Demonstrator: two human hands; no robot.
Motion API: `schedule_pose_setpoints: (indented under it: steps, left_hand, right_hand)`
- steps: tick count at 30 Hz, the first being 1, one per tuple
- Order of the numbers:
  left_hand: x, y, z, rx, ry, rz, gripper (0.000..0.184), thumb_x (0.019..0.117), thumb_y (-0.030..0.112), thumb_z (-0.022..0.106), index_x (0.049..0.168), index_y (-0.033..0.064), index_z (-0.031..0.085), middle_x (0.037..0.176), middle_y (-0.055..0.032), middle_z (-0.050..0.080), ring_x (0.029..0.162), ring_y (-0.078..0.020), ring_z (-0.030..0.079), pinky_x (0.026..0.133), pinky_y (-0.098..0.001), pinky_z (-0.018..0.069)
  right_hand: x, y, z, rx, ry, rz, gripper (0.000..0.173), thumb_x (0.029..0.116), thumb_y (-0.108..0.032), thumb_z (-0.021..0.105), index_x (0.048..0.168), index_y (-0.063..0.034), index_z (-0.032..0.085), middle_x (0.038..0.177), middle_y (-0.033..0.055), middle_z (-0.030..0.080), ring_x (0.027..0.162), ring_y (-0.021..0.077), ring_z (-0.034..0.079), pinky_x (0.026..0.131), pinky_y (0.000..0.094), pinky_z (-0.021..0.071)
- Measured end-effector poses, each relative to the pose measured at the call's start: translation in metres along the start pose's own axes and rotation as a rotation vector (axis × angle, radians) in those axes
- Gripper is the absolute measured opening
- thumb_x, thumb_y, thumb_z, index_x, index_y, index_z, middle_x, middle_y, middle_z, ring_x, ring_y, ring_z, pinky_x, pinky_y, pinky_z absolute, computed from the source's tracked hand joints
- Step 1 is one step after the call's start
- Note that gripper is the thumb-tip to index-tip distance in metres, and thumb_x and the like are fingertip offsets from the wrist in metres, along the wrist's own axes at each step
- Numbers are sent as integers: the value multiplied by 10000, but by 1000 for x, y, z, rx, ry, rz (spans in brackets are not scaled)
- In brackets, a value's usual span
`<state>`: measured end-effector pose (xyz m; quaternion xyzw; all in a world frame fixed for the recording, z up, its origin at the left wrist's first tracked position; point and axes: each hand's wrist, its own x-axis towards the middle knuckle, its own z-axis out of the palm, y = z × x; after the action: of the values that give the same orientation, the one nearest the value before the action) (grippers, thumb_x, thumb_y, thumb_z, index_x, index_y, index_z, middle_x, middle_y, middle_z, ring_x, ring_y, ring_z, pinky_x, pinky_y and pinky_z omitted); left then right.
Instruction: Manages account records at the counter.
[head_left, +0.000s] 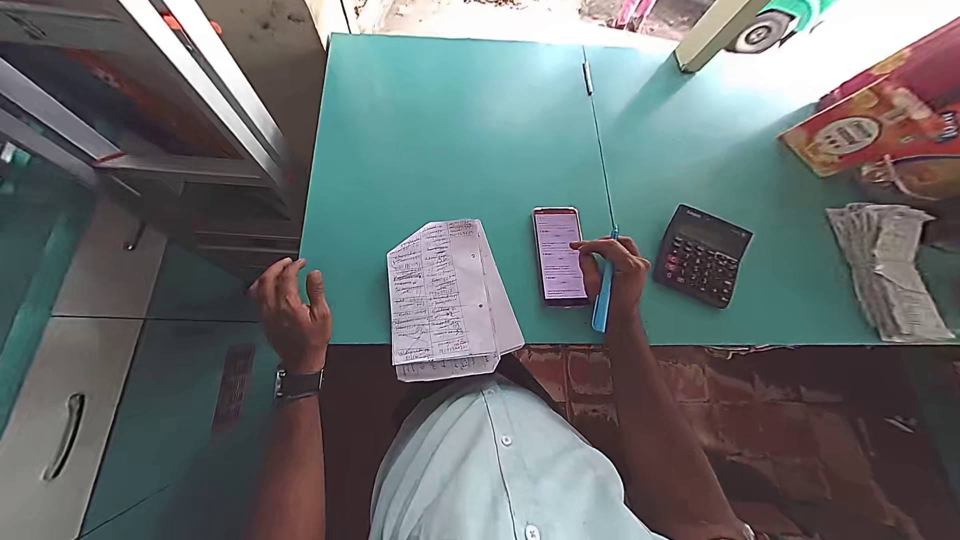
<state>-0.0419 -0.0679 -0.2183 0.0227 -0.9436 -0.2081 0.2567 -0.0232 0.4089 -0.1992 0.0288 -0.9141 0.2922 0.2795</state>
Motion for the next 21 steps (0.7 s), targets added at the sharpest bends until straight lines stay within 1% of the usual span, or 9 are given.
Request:
schedule_pose_setpoints:
  steps: [2,5,10,13,14,16,19,21]
  left_hand:
    - [0,0,1,-2,8,2,479,1072,388,411,1275,34,663,1345,-210,611,1290,-377,536,1131,-497,363]
    - [0,-1,1,-6,10,4,481,1070,389,414,1271,30,663,1344,-218,606,1293,-378,532,1130,-492,364]
    - [-1,-4,2,4,8,-7,487,1071,404,413,1270,40,667,1343,-209,609,1292,-370,537,1136,-491,362]
    - [2,-2,-1,-17,1,-16,491,1064,394,425,1247,12,675,1322,-247,614,1269,-421,546,1128,-529,363]
    - [2,1,-2,-29,-10,-20,491,1065,388,425,1248,4,672,1322,-255,613,1275,-433,542,1136,-538,350]
    - [2,1,-4,-32,-20,-25,483,1070,384,429,1257,6,665,1332,-252,609,1291,-429,531,1148,-522,339]
    - [2,0,-5,-32,-10,-28,477,1073,375,433,1261,1,660,1334,-258,608,1306,-425,522,1155,-505,330]
    - [1,-2,-3,-30,1,-21,471,1075,372,435,1260,2,660,1331,-259,610,1307,-420,524,1157,-498,327]
  right_hand:
    - [0,0,1,-1,19,-12,202,941,-88,576,939,-61,776,1005,89,773,972,247,688,884,399,522]
    - [0,0,0,-4,20,-21,193,937,-76,581,934,-52,772,1001,91,773,965,251,686,880,399,522]
    - [-1,1,1,-3,7,2,180,932,-78,593,936,-67,773,1010,74,774,975,235,685,888,387,519]
    - [-1,3,2,26,14,1,146,907,-77,630,941,-62,772,1010,73,773,997,244,697,928,413,536]
    - [-1,4,1,35,32,-1,146,897,-77,636,940,-63,776,1003,72,773,996,243,697,923,412,540]
    - [-2,3,1,50,68,-14,150,895,-86,632,926,-76,778,986,58,776,987,221,701,913,386,545]
    - [-4,1,1,68,88,-37,164,883,-86,613,891,-86,777,950,47,776,951,196,685,855,340,532]
    - [-4,2,1,92,77,-57,163,873,-78,612,869,-83,774,918,42,773,939,191,681,850,333,529]
